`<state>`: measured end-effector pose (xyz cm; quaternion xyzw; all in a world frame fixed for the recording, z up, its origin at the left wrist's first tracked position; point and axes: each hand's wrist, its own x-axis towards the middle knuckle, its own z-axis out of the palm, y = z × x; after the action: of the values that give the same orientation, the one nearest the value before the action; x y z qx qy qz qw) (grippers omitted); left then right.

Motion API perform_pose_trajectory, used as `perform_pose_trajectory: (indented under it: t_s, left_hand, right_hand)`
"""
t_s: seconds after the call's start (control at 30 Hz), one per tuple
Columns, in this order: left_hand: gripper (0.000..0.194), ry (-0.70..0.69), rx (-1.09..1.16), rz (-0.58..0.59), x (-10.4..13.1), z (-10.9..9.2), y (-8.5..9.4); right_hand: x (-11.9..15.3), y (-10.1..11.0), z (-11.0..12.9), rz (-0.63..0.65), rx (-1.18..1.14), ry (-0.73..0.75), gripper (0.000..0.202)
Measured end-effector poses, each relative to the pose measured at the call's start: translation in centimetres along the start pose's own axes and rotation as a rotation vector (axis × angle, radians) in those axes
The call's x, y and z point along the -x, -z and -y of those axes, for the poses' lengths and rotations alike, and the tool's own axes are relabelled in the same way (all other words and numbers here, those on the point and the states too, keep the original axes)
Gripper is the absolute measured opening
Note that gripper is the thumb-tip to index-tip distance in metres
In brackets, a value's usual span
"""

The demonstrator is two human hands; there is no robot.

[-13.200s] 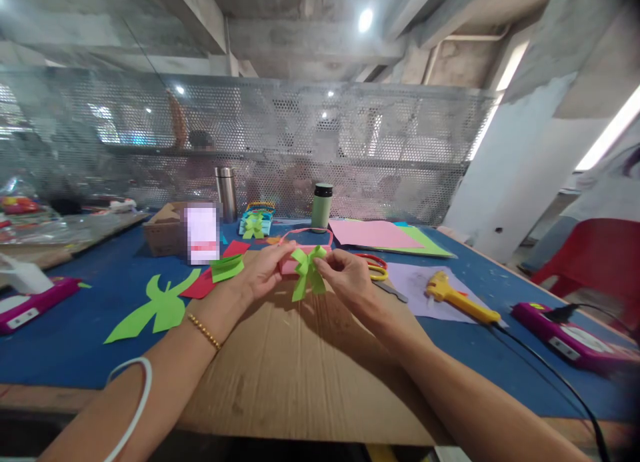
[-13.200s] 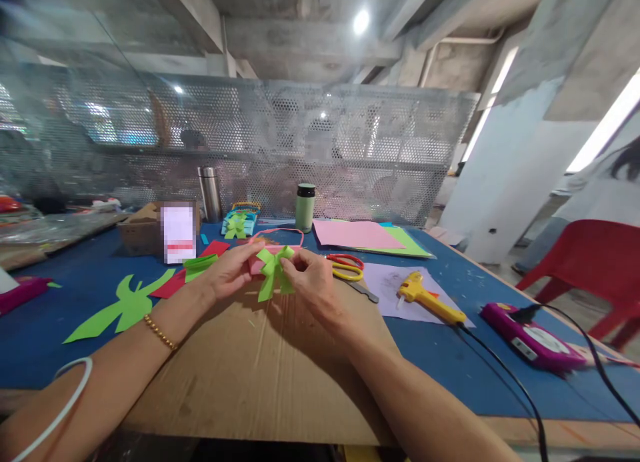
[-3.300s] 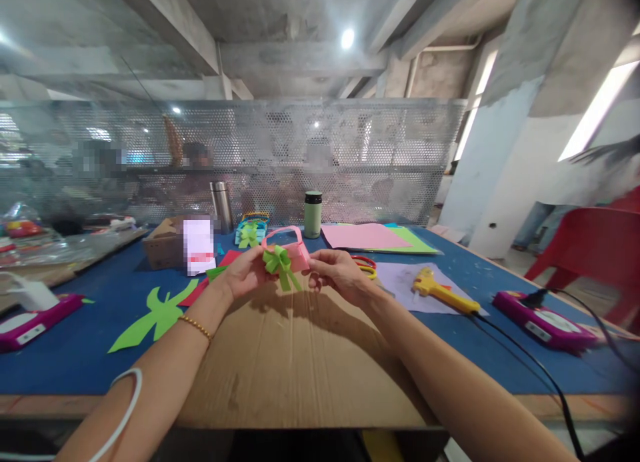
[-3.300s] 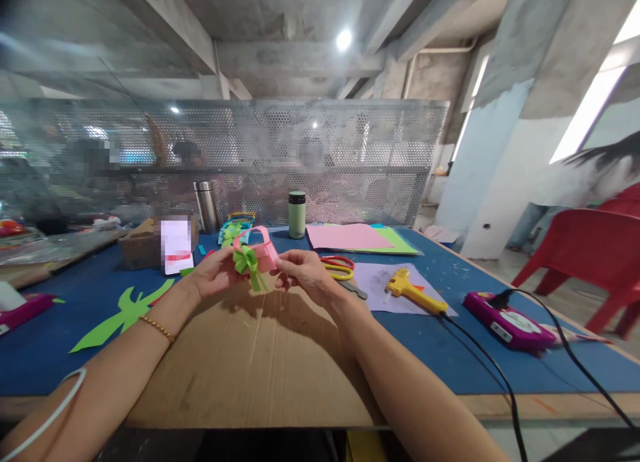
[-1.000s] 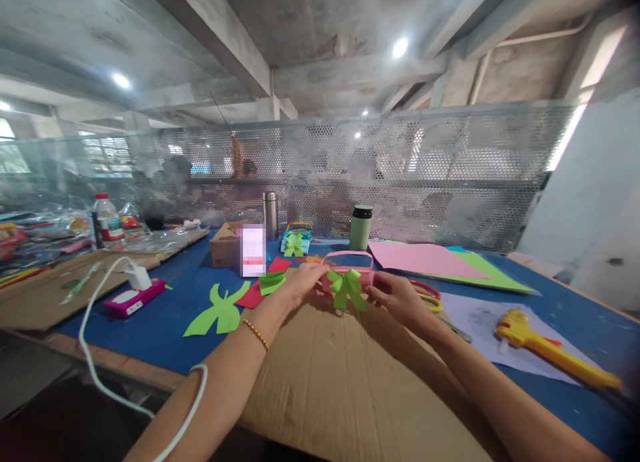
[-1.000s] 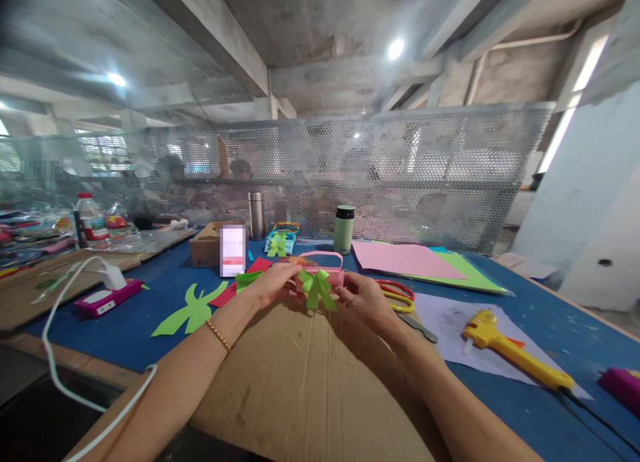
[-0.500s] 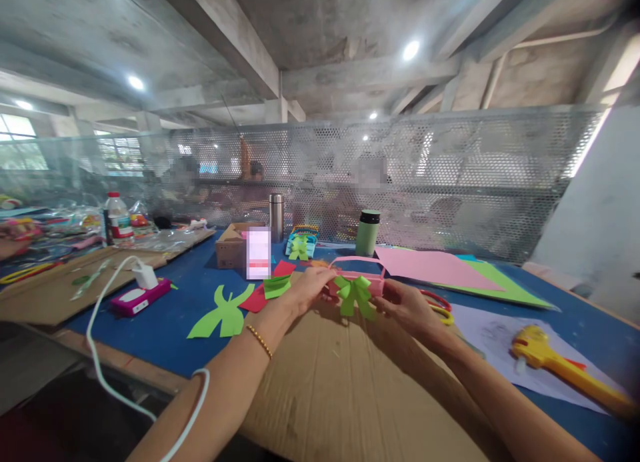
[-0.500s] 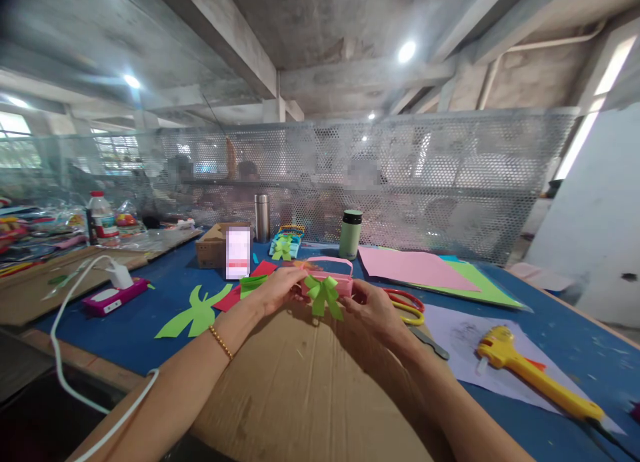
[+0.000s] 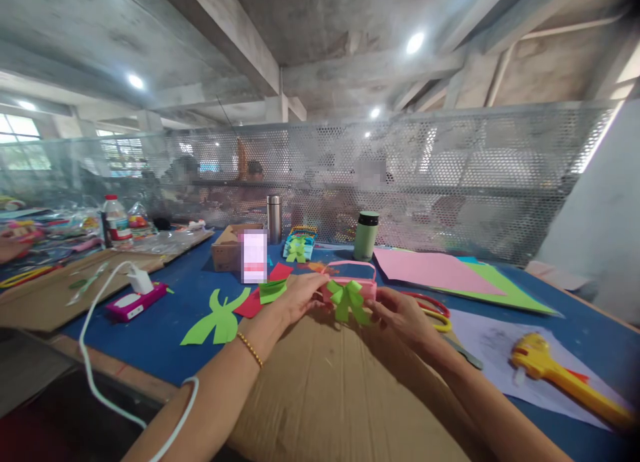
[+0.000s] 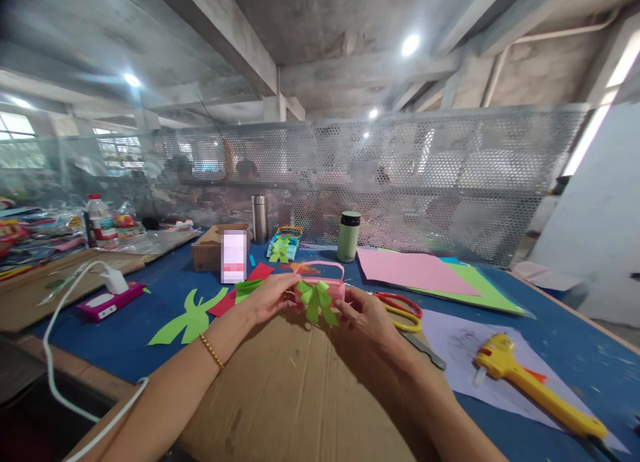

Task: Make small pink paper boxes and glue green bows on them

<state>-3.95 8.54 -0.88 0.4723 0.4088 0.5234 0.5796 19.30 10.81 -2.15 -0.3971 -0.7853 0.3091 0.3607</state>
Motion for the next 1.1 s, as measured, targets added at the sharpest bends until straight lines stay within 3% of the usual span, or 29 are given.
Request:
perform_pose_trajectory:
  t_s: [0.33, 0.47, 1.1]
  left_hand:
    - [0.023, -0.01, 0.003, -0.004, -0.1, 0.5, 0.3]
    - [0.024, -0.017, 0.014, 0.009, -0.1, 0.6, 0.2]
    - [0.025, -0.058, 0.004, -0.029, -0.2, 0.4, -0.3]
  right_hand:
    - [0.8, -0.9, 2.3, -0.035, -0.069, -0.056, 0.035]
    - [0.9, -1.0, 2.2, -0.033, -0.142, -0.107, 0.034]
    - [0.7, -0.5, 1.8, 0.0, -0.117, -0.069, 0.043]
